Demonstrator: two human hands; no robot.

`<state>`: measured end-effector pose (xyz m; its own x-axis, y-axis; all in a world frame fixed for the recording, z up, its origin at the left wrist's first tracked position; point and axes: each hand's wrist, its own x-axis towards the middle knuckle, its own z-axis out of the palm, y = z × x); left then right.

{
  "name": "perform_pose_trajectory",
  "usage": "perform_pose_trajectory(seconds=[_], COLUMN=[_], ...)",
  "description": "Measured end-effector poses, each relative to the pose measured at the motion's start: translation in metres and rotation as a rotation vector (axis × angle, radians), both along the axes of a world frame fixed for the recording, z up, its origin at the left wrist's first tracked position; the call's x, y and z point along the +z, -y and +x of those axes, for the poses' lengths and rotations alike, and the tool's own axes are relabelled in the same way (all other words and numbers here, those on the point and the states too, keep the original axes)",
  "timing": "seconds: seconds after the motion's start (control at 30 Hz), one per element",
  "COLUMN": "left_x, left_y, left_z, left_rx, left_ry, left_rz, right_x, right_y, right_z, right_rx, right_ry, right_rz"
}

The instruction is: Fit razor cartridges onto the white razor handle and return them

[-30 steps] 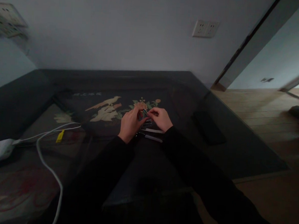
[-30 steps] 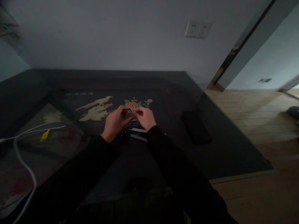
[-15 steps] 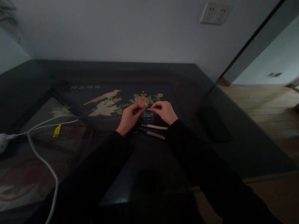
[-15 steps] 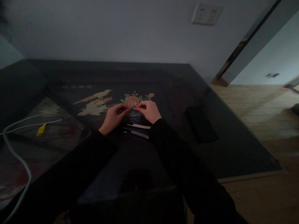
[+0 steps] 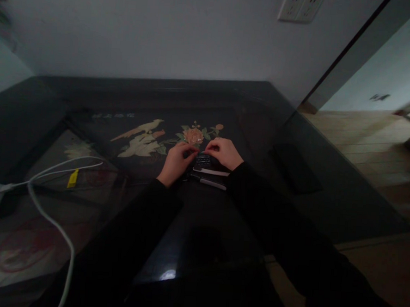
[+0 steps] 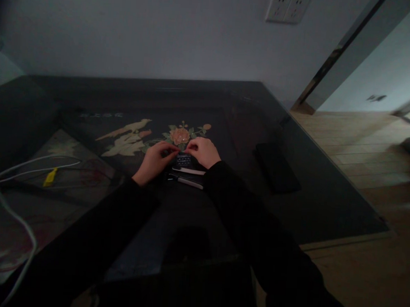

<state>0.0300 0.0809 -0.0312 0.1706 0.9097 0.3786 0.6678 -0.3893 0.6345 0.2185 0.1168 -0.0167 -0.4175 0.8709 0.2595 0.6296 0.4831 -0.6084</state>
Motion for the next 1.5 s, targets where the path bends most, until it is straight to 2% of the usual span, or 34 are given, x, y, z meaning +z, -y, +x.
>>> perform_pose_trajectory(seconds=[0.67, 1.5], left_x=[-0.0002, 0.0011], left_y=[0.0003, 0.0015], left_z=[0.0008, 0.0008], left_rx=[-0.013, -0.017], left_ry=[-0.058, -0.069], left_rz=[-0.008, -0.012], right_x=[-0.0019, 0.0014], right_y=[0.0044, 0.0072], right_z=[-0.0065, -0.0063], right_rx=[-0.106, -0.09], right_ry=[-0.034, -0.003], right_rz=[-0.089, -0.054])
